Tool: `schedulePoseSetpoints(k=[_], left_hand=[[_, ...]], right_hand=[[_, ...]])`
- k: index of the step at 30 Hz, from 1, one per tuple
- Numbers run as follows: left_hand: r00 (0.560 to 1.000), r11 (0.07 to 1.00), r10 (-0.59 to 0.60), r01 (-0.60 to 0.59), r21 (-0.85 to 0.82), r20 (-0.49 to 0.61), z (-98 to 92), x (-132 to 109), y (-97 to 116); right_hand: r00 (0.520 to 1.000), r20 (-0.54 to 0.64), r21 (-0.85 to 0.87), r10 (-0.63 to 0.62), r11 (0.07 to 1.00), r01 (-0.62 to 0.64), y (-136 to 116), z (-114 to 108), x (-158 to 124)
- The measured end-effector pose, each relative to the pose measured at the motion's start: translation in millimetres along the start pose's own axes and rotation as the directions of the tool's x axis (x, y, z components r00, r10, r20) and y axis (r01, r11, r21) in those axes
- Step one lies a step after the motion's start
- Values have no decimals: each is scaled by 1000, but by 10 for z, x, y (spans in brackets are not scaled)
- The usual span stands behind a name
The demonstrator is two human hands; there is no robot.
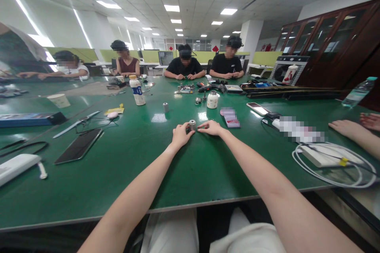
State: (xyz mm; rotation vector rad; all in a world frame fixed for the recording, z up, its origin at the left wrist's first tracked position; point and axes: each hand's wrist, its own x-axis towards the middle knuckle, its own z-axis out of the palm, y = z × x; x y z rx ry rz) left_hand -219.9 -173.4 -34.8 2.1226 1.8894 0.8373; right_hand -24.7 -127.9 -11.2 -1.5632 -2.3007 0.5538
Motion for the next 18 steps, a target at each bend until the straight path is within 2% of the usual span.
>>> schedulePoseSetpoints(k=[4, 11, 13, 18], left_hand=[[1000, 1000, 1, -1, 3, -1, 5, 3, -1], [1000, 1000, -3, 3, -2, 6, 0, 6, 1], [1000, 1000, -7, 7, -9, 4, -1, 4, 3], [1000, 1000, 3, -3, -17, 6, -13, -7, 12]], right_hand=[[1000, -13, -5, -9, 1000, 9, 6, 11, 19], [957, -283, 137, -61, 985, 103, -161, -42, 172], [952, -295, 139, -75, 983, 121, -247, -60, 200], [967, -230, 75, -113, 988, 133, -402, -54, 172]])
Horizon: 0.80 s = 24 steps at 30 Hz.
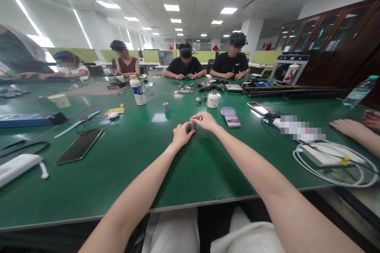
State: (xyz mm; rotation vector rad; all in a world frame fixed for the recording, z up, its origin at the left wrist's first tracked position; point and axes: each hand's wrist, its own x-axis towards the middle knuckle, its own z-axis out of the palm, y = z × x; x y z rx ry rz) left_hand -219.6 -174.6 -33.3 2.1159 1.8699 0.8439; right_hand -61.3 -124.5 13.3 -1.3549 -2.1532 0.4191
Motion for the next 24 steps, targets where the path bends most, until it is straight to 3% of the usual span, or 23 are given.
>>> schedulePoseSetpoints(k=[5, 12, 19, 24], left_hand=[[1000, 1000, 8, -8, -5, 2, -15, -7, 5], [1000, 1000, 4, -4, 1, 0, -15, -4, 12], [1000, 1000, -4, 4, 2, 5, -8, -2, 6], [1000, 1000, -2, 2, -5, 1, -6, -4, 4]], right_hand=[[1000, 17, -66, 23, 998, -22, -78, -17, -61], [984, -108, -91, 143, 984, -153, -165, -72, -103], [999, -10, -39, 43, 998, -43, -94, 6, -76], [992, -109, 46, 62, 997, -57, -15, 58, 10]])
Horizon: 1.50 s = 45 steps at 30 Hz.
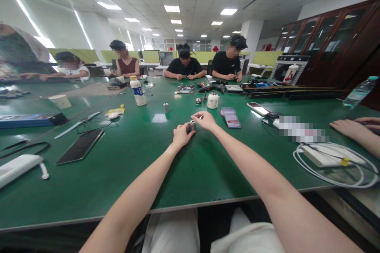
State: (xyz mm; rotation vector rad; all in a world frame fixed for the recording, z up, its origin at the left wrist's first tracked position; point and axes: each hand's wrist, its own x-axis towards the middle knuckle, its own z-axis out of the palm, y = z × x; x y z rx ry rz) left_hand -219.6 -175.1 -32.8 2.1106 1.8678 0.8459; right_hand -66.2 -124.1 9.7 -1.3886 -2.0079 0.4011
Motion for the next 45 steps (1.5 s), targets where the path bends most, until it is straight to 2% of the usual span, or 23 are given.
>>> schedulePoseSetpoints(k=[4, 9, 13, 17, 21, 23, 27, 29, 35, 42, 45], left_hand=[[1000, 1000, 1, -1, 3, -9, 5, -2, -6], [1000, 1000, 5, -5, 7, -11, 10, -1, -12], [1000, 1000, -3, 3, 16, -14, 19, 8, -16], [1000, 1000, 1, 0, 18, -10, 26, 11, -22], [1000, 1000, 4, -3, 11, -14, 21, 6, -19], [1000, 1000, 5, -5, 10, -13, 16, 4, -15], [1000, 1000, 2, -2, 12, -11, 12, 6, -13], [1000, 1000, 1, -1, 11, -9, 15, 9, -15], [1000, 1000, 3, -3, 15, -3, 12, 7, -14], [1000, 1000, 0, 0, 13, 7, -9, -2, 4], [1000, 1000, 1, -1, 8, 7, -9, -3, 9]], right_hand=[[1000, 1, 9, 23, 1000, -23, 165, -45, -23], [985, 170, -130, 36, 991, -14, 382, -121, -174], [971, 237, -220, 36, 975, 18, 451, -138, -242], [964, 264, -205, 28, 978, 28, 466, -135, -248], [973, 230, -191, 23, 981, 22, 470, -115, -222], [982, 186, -114, -3, 993, 24, 454, -103, -183], [999, 27, 95, -33, 995, 31, 351, -80, -59], [999, -9, 157, -42, 987, 43, 272, -66, -7], [996, 57, 170, -72, 984, 61, 64, 3, 18], [993, 114, 83, -27, 996, 17, -17, -1, -27], [995, 93, 19, 22, 1000, -24, -21, -41, -37]])
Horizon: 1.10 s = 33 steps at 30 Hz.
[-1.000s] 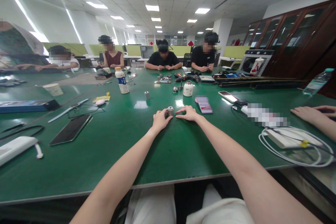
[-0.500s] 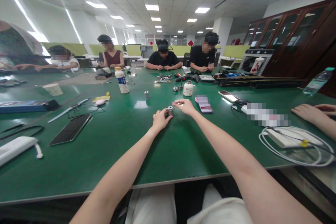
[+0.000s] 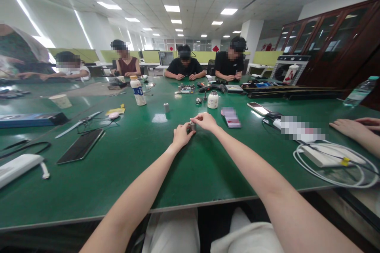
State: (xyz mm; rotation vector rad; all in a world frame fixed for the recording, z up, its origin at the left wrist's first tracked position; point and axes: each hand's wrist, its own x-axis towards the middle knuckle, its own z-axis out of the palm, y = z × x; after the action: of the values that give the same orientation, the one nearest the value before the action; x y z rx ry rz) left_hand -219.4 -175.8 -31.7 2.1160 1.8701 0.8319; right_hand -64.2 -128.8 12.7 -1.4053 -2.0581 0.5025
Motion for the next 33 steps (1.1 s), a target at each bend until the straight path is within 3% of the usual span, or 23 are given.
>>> schedulePoseSetpoints(k=[4, 11, 18, 26, 33], left_hand=[[1000, 1000, -6, 6, -1, -6, 9, 0, 0], [1000, 1000, 5, -6, -5, -14, 19, 2, -15], [1000, 1000, 3, -4, -6, -11, 3, -1, -7], [1000, 1000, -2, 2, -5, -14, 14, 2, -11], [1000, 1000, -2, 2, 5, -15, 26, 9, -19]], right_hand=[[996, -64, -18, 61, 998, -63, 39, -33, -1], [998, 39, 38, -40, 999, 38, 88, 29, 18], [998, -68, 27, 10, 1000, -8, 199, -18, 45], [985, 153, -207, 83, 977, -50, 475, -78, -204], [983, 166, -198, 83, 979, -49, 467, -48, -205]])
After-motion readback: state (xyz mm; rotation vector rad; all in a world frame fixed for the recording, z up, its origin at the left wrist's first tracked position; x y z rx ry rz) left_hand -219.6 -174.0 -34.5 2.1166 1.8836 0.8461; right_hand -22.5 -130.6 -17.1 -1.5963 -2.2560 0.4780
